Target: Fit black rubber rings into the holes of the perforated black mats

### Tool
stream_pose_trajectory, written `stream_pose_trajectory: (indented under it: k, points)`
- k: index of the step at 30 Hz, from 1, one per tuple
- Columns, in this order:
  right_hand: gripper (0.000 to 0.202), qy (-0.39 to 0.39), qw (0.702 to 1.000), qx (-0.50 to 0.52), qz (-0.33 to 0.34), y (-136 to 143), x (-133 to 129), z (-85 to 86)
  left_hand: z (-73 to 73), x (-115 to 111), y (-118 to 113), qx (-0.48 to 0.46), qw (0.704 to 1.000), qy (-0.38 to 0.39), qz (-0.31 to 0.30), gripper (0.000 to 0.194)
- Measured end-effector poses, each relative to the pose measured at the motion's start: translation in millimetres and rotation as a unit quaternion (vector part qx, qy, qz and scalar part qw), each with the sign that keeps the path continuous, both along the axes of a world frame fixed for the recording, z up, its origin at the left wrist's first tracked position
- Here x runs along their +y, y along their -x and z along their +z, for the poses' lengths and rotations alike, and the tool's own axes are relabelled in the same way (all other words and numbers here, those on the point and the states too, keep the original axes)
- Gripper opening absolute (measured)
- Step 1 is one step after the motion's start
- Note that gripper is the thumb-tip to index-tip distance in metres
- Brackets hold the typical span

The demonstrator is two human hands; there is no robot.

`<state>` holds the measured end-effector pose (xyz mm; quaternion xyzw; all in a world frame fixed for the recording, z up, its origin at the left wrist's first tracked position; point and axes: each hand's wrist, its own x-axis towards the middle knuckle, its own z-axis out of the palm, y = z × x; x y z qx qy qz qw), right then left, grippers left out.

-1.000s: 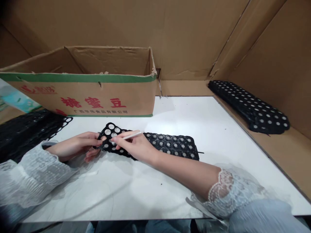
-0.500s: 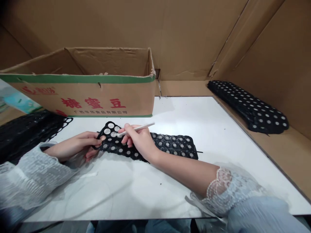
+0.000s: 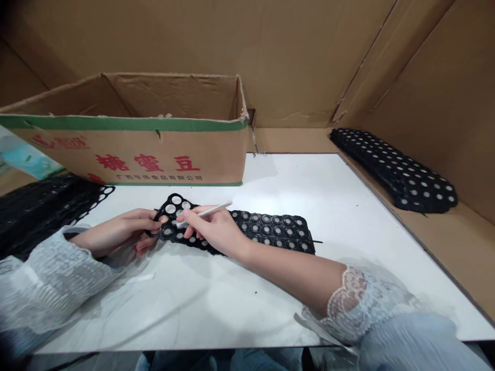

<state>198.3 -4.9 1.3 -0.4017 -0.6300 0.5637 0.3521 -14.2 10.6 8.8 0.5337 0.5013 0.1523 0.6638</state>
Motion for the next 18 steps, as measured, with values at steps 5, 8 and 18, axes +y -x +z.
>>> stream_pose_trajectory:
  k: [5, 8, 18]
  points:
    - [0.033, -0.005, 1.000, -0.005, -0.003, 1.5, -0.4, -1.5, 0.4, -0.2, -0.7, 0.001, 1.000, -0.004, 0.000, 0.015]
    - [0.031, -0.027, 1.000, -0.003, 0.013, 1.8, -1.0, -2.1, -2.1, 0.3, 0.4, 0.014, 1.000, -0.021, -0.013, 0.017]
    - [0.023, -0.159, 0.983, -0.080, 0.045, 10.3, -3.0, -10.0, 0.5, -12.5, -7.3, 0.022, 0.997, -0.071, 0.002, 0.016]
